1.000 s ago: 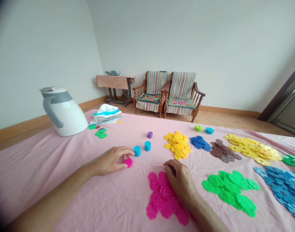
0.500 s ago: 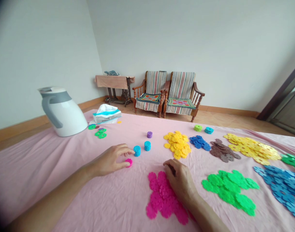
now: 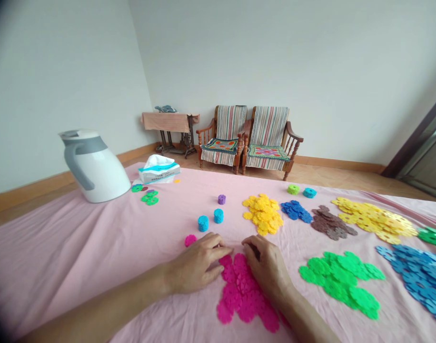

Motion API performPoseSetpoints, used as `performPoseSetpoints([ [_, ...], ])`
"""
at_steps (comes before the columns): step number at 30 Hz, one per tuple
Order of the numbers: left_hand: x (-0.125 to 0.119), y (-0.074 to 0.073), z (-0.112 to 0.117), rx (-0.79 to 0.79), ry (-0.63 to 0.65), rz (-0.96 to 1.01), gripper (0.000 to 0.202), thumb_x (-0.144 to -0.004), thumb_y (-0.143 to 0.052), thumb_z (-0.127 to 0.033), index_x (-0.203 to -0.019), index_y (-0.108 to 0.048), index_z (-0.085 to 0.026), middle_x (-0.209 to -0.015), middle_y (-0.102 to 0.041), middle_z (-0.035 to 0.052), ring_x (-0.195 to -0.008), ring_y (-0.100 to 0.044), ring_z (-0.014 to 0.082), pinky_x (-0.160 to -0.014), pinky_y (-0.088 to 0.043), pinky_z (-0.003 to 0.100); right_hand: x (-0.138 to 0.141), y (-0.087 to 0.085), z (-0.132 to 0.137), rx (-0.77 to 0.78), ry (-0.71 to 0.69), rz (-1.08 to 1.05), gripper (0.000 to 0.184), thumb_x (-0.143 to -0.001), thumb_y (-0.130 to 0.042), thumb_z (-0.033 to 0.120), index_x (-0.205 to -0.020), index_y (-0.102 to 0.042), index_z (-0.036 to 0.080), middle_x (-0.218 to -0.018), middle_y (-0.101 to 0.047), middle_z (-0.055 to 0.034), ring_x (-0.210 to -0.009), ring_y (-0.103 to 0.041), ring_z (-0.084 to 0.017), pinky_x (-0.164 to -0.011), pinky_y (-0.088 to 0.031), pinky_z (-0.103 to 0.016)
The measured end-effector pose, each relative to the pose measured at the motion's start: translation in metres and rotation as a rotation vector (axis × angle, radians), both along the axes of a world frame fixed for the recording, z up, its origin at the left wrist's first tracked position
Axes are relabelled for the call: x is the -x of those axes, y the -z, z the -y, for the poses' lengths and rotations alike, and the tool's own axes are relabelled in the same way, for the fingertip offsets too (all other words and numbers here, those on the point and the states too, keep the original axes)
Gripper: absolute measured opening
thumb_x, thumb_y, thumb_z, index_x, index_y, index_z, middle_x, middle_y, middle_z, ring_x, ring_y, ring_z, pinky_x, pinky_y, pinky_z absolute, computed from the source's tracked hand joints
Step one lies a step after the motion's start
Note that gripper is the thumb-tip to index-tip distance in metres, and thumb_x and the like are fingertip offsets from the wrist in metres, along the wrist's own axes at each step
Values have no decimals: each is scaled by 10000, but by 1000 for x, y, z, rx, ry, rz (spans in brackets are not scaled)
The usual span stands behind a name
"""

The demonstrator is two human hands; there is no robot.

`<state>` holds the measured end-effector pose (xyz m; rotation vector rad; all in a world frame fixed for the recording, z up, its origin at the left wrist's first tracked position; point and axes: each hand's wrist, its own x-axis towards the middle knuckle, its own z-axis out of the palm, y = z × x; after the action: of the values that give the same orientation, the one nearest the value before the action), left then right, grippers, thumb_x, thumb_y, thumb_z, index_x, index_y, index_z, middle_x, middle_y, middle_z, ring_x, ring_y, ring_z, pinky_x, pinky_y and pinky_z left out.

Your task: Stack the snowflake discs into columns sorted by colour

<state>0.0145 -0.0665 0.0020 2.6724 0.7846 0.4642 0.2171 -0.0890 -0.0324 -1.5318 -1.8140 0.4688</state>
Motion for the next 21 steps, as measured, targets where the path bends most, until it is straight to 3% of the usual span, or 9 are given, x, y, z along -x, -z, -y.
performPoseSetpoints([
  [10,9,-4,-11,48,82,-17,188,-663,-660,-143,-831,-581,-168,-820,-565,18,-842,-515,183,-773,-416,262,0,-1,1,5,7,3,237,-840,-406,272,-822,-625,184,-789,-655,-40,-748,-598,-174,-676,-436,-284],
  [17,44,-19,-25,19,-107,63,250,-647,-591,-83,-873,-578,-188,-893,-569,25,-875,-515,184,-788,-404,270,-1,2,0,6,3,12,251,-842,-405,283,-836,-637,188,-797,-660,-39,-752,-601,-174,-678,-441,-282],
  [21,63,-20,-39,24,-155,42,247,-653,-584,-76,-867,-582,-199,-892,-572,14,-844,-523,172,-762,-402,262,-1,2,0,13,14,18,251,-840,-409,292,-843,-638,190,-804,-663,-43,-761,-604,-180,-687,-444,-287],
])
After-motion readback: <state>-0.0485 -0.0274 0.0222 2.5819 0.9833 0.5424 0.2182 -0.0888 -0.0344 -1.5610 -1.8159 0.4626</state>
